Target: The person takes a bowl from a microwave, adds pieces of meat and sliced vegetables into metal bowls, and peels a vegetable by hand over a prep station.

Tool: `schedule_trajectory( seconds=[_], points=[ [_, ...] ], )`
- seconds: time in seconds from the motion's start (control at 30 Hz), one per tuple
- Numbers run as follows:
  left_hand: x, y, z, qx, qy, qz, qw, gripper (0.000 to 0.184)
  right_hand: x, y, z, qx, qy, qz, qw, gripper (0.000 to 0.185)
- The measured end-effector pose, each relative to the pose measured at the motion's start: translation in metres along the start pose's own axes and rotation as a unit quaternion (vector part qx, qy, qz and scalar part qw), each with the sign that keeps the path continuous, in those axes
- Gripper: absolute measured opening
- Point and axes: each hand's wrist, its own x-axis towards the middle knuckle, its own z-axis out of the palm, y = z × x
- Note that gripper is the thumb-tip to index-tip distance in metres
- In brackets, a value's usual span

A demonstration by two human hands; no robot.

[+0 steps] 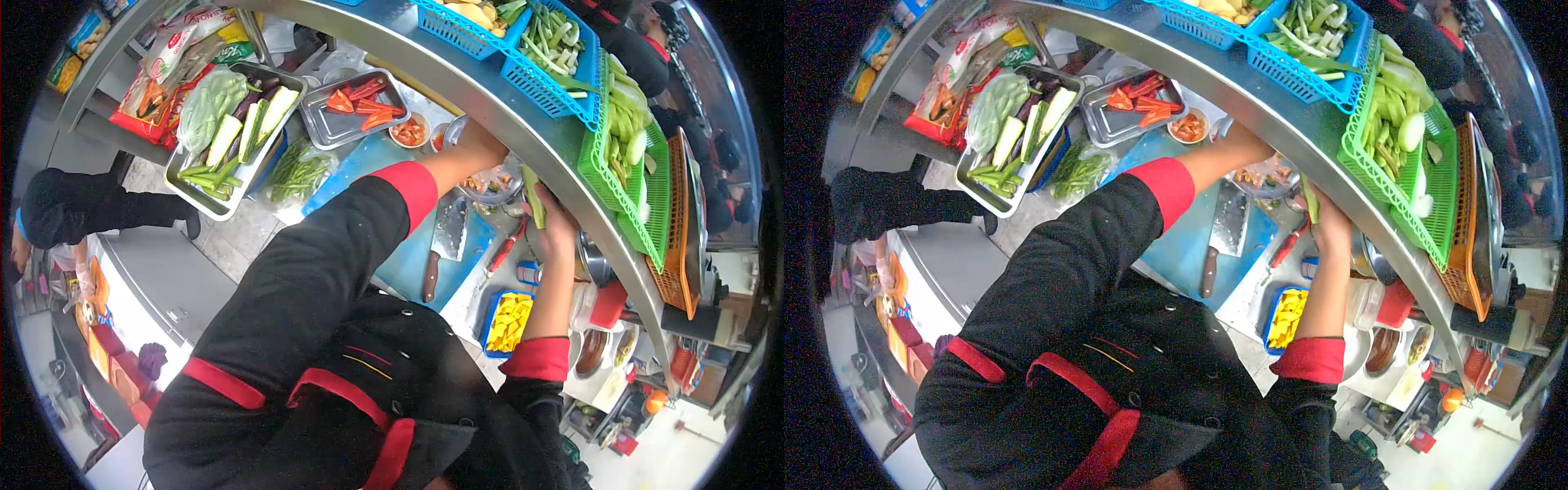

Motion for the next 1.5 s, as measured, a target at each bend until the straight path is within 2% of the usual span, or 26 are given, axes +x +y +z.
schedule_trajectory(
  seconds=[0.1,0.17,0.27,0.37,0.43,0.47,0.53,0.6,0.67,0.73,0.77,0.83,0.87,0.93,0.97,1.0,1.03,1.07,1.1,1.13,1.2,1.27,1.3,1.4,1.47,1.5],
  points=[
    [0.006,-0.017,0.023,-0.02,-0.007,0.037,0.999,0.033,0.002,-0.006,0.005,0.002,-0.009,0.017,1.0,0.04],
    [0.007,-0.013,0.02,-0.079,-0.082,0.123,0.986,0.034,-0.007,-0.012,0.013,0.02,-0.02,0.025,0.999,0.038],
    [0.003,-0.002,0.007,-0.085,-0.025,0.054,0.995,0.033,-0.014,-0.02,0.022,0.037,-0.007,0.012,0.999,0.039],
    [0.004,-0.01,0.004,-0.096,-0.033,-0.003,0.995,0.033,-0.024,-0.02,0.004,0.073,-0.031,0.001,0.997,0.042],
    [0.012,-0.034,0.047,-0.07,0.013,0.005,0.997,0.032,-0.03,-0.013,0.004,-0.047,0.04,-0.035,0.997,0.044],
    [0.013,-0.047,0.057,-0.046,0.057,0.015,0.997,0.03,-0.037,-0.012,0.009,-0.043,0.034,-0.034,0.998,0.044],
    [0.0,-0.017,0.008,-0.032,0.095,0.039,0.994,0.028,-0.049,-0.016,0.022,-0.025,0.049,-0.02,0.998,0.044],
    [-0.007,-0.005,-0.022,0.046,0.168,0.127,0.976,0.029,-0.057,-0.012,0.035,-0.074,0.059,-0.03,0.995,0.045],
    [-0.008,-0.014,-0.022,0.049,0.138,0.101,0.984,0.034,-0.066,-0.005,0.045,-0.049,0.022,-0.026,0.998,0.045],
    [-0.008,-0.035,-0.02,0.115,-0.007,0.054,0.992,0.039,-0.087,-0.004,0.072,-0.063,0.003,-0.008,0.998,0.045],
    [-0.013,-0.042,-0.033,0.118,-0.008,0.053,0.992,0.039,-0.096,0.004,0.085,-0.081,-0.026,-0.002,0.996,0.044],
    [-0.034,-0.053,-0.081,0.101,-0.083,0.115,0.985,0.043,-0.111,0.037,0.106,-0.106,-0.086,0.01,0.991,0.043],
    [-0.046,-0.051,-0.118,0.065,-0.074,0.087,0.991,0.042,-0.115,0.063,0.116,-0.113,-0.117,0.016,0.987,0.042],
    [-0.077,-0.063,-0.203,0.052,-0.047,0.062,0.996,0.038,-0.121,0.11,0.139,-0.253,-0.13,-0.008,0.959,0.044],
    [-0.093,-0.095,-0.225,0.052,0.044,0.088,0.994,0.027,-0.124,0.127,0.154,-0.296,-0.133,-0.015,0.946,0.045],
    [-0.108,-0.116,-0.26,0.057,0.066,0.045,0.995,0.027,-0.128,0.135,0.174,-0.373,-0.112,-0.093,0.917,0.047],
    [-0.128,-0.131,-0.293,0.133,0.1,-0.012,0.986,0.03,-0.13,0.143,0.189,-0.446,-0.091,-0.168,0.875,0.049],
    [-0.145,-0.136,-0.321,0.188,0.069,-0.132,0.971,0.033,-0.126,0.161,0.194,-0.442,-0.09,-0.167,0.877,0.049],
    [-0.161,-0.15,-0.338,0.241,0.033,-0.185,0.952,0.039,-0.121,0.182,0.196,-0.474,-0.078,-0.182,0.858,0.048],
    [-0.18,-0.169,-0.341,0.289,0.008,-0.203,0.936,0.046,-0.116,0.193,0.2,-0.506,-0.067,-0.199,0.837,0.046],
    [-0.197,-0.188,-0.344,0.313,-0.06,-0.253,0.913,0.048,-0.114,0.18,0.222,-0.505,-0.06,-0.208,0.835,0.041],
    [-0.202,-0.196,-0.342,0.286,-0.06,-0.271,0.917,0.047,-0.112,0.154,0.25,-0.46,-0.044,-0.239,0.854,0.04],
    [-0.205,-0.203,-0.338,0.258,-0.022,-0.242,0.935,0.042,-0.109,0.136,0.266,-0.415,-0.074,-0.238,0.875,0.037],
    [-0.191,-0.175,-0.349,0.162,0.021,-0.26,0.952,0.036,-0.106,0.073,0.327,-0.168,-0.17,-0.114,0.964,0.042],
    [-0.182,-0.15,-0.347,-0.038,0.019,-0.247,0.968,0.041,-0.098,0.047,0.357,0.039,-0.213,-0.028,0.976,0.051],
    [-0.174,-0.131,-0.343,-0.163,-0.03,-0.284,0.944,0.04,-0.091,0.036,0.366,0.155,-0.231,0.029,0.96,0.057]
  ],
)
